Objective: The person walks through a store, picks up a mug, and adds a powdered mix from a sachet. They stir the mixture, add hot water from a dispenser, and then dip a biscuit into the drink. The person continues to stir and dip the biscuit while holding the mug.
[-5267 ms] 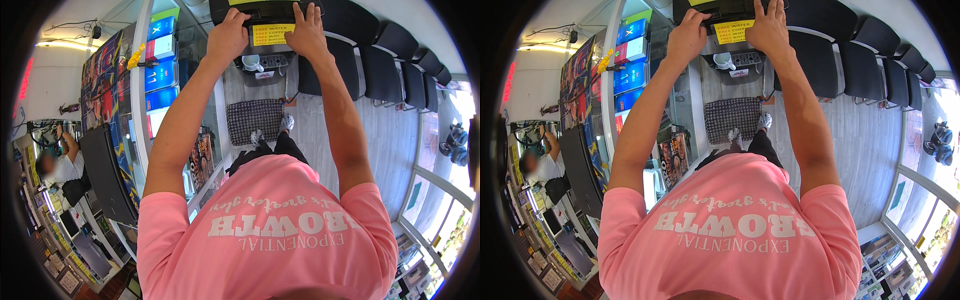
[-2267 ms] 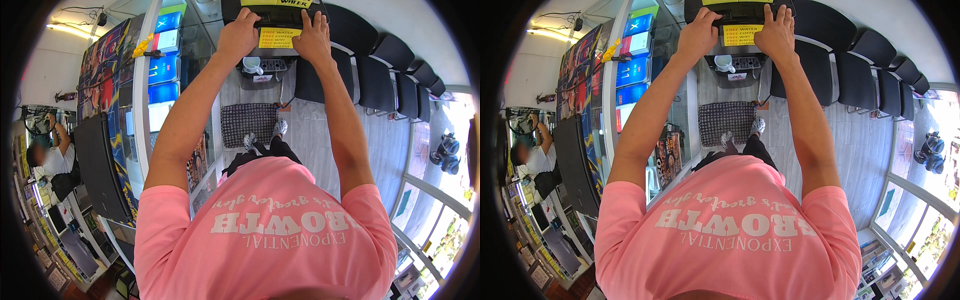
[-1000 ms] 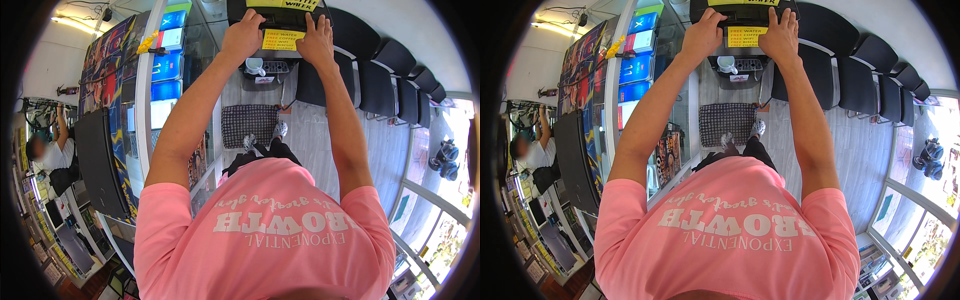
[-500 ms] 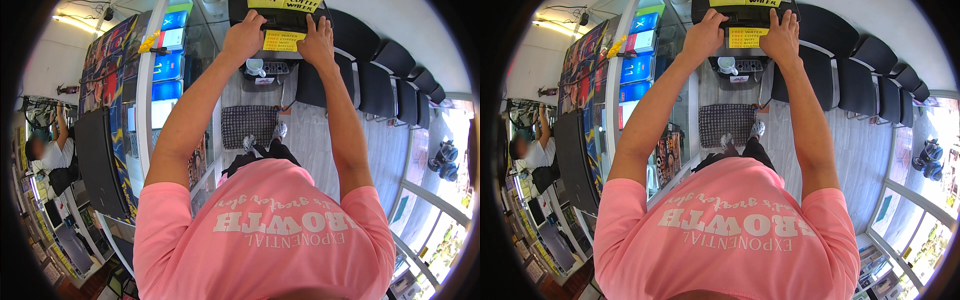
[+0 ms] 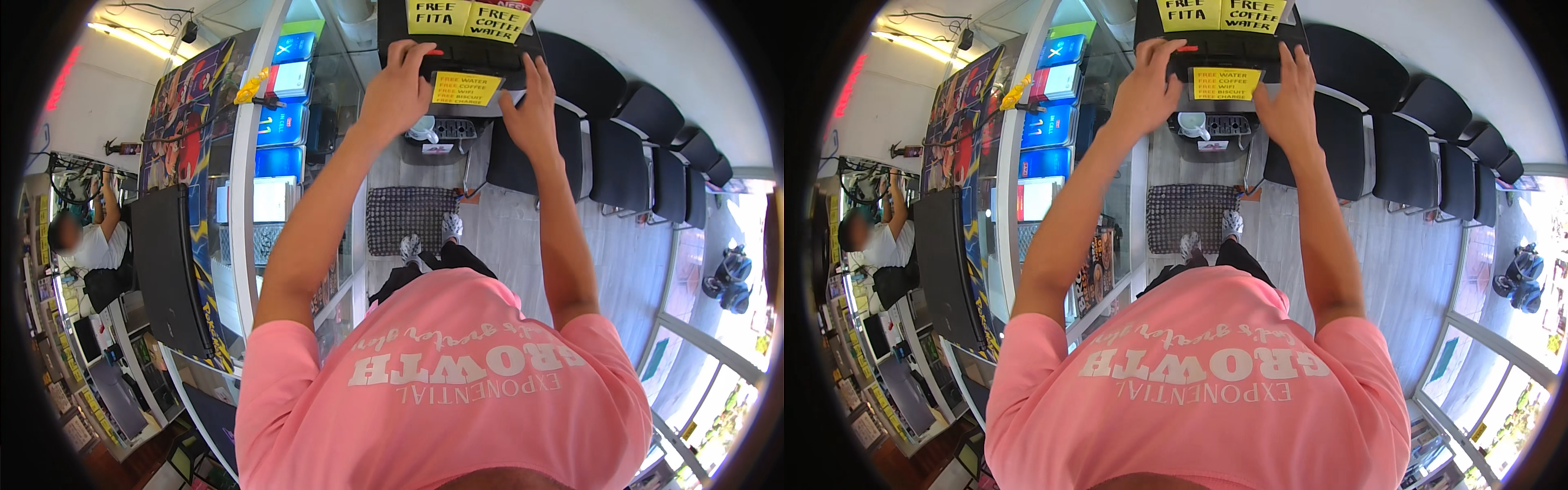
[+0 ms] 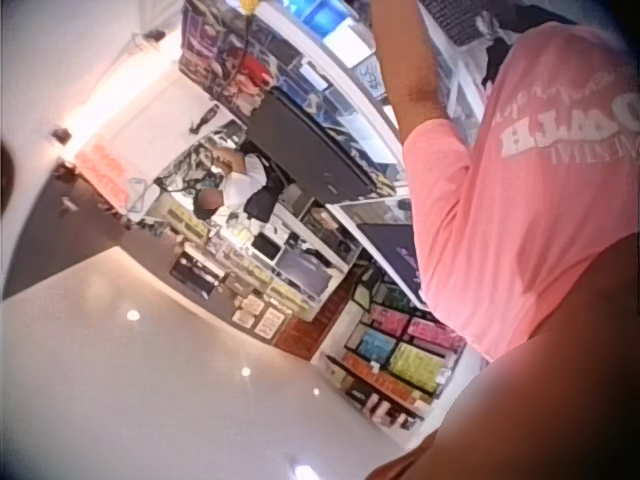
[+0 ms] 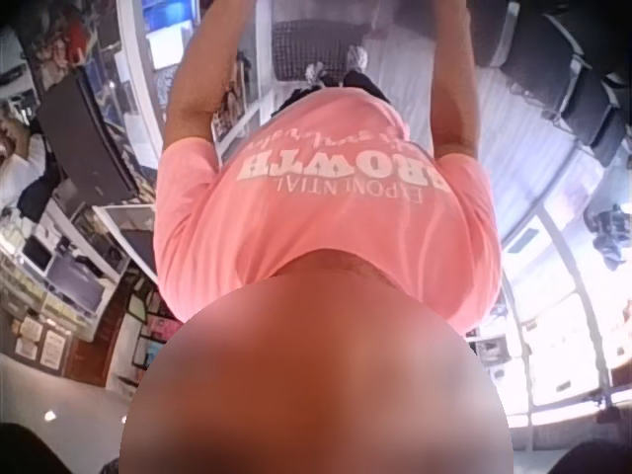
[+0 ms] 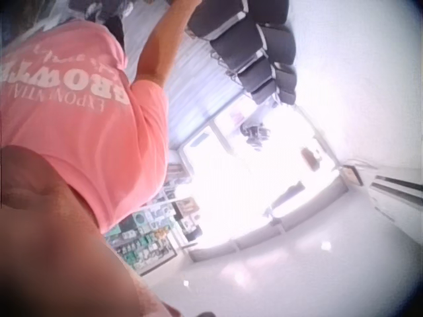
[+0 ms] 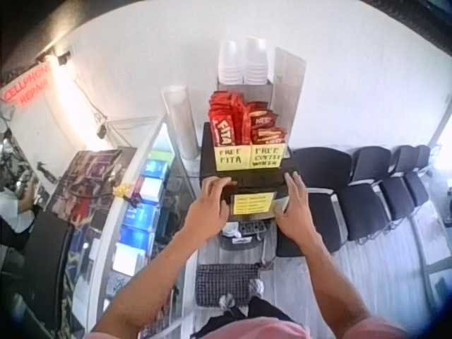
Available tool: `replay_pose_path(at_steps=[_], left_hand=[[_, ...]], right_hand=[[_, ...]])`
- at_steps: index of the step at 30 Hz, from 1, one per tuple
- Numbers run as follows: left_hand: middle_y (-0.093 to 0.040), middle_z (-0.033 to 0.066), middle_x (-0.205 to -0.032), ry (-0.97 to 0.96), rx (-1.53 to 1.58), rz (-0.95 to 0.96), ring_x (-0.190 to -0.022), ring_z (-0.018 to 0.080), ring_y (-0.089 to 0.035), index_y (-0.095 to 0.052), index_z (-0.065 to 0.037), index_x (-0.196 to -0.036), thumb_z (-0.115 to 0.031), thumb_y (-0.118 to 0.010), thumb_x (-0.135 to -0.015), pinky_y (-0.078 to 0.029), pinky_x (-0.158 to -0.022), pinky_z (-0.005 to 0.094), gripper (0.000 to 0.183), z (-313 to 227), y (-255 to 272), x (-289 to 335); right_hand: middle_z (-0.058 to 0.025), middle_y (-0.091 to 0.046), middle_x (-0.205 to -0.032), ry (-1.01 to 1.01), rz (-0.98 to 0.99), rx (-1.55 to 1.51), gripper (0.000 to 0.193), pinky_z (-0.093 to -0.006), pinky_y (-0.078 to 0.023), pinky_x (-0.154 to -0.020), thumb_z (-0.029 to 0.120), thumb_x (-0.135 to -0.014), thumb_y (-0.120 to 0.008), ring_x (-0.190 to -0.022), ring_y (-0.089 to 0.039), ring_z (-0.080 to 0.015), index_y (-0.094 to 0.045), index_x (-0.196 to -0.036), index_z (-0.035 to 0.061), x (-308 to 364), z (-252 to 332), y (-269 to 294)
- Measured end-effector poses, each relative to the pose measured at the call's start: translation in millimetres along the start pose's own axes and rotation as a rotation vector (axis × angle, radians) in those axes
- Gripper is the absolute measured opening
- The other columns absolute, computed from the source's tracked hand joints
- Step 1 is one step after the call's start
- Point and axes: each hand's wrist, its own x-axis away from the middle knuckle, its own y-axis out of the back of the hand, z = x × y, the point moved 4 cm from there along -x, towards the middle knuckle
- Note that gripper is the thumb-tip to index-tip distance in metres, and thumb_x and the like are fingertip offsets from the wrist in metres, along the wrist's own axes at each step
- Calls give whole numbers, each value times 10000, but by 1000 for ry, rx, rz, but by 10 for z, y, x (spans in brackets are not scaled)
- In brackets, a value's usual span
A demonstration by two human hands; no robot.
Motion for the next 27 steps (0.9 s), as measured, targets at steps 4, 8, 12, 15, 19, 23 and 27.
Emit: replay_pose_path(at_steps=[4,8,12,15,19,23,27], left_hand=[[-560,91,-1243,302,292,-116,-749,154,-511,-541,-99,-1411,-15,-611,-924,-462,-665,296,499,111,99,699],[-618,29,-1087,701,319,23,-673,88,-450,-586,-62,-1355,-37,-615,-954,-418,-637,261,402,315,-342,2204],[-641,11,-985,1045,419,295,-658,76,-509,-616,-58,-1312,-67,-601,-993,-438,-629,252,319,21,-684,3121],[-678,67,-974,1106,454,339,-637,118,-562,-635,-47,-1261,-105,-595,-989,-478,-631,304,281,-78,-936,3299],[-663,52,-905,1158,655,259,-708,109,-618,-635,-33,-1251,-156,-602,-1014,-490,-644,281,269,169,-1479,3239],[-637,39,-878,1271,893,178,-783,104,-646,-597,-20,-1297,-215,-624,-1027,-520,-657,260,334,691,-2430,2916],[-628,51,-893,1311,938,113,-758,119,-630,-435,-10,-1468,-246,-606,-1043,-529,-628,272,515,1019,-3214,2446]], right_hand=[[-180,-705,-1164,-434,283,-416,400,-354,-554,-915,122,-954,-631,-1015,-698,-250,-613,-1322,-33,817,-646,-265],[-152,-757,-1035,-826,726,-633,377,-330,-568,-864,209,-961,-649,-930,-731,-225,-660,-1258,-24,1410,-1073,-1142],[-199,-750,-1098,-713,879,-466,457,-384,-560,-916,316,-933,-686,-1035,-729,-323,-653,-1251,-11,1534,-1445,-2194],[-228,-735,-1147,-562,850,-306,494,-421,-547,-951,367,-918,-703,-1102,-707,-380,-642,-1244,0,1306,-1425,-2608],[-225,-733,-1154,-569,810,-354,554,-427,-543,-953,428,-901,-721,-1107,-702,-385,-616,-1247,9,1277,-1394,-2767],[-225,-749,-1011,-531,779,-266,512,-431,-558,-900,471,-884,-732,-996,-724,-382,-685,-1070,-4,1207,-1174,-2719],[-199,-730,-816,-535,853,-234,511,-419,-567,-777,491,-887,-732,-805,-740,-338,-709,-954,-15,1026,-1158,-2886]])
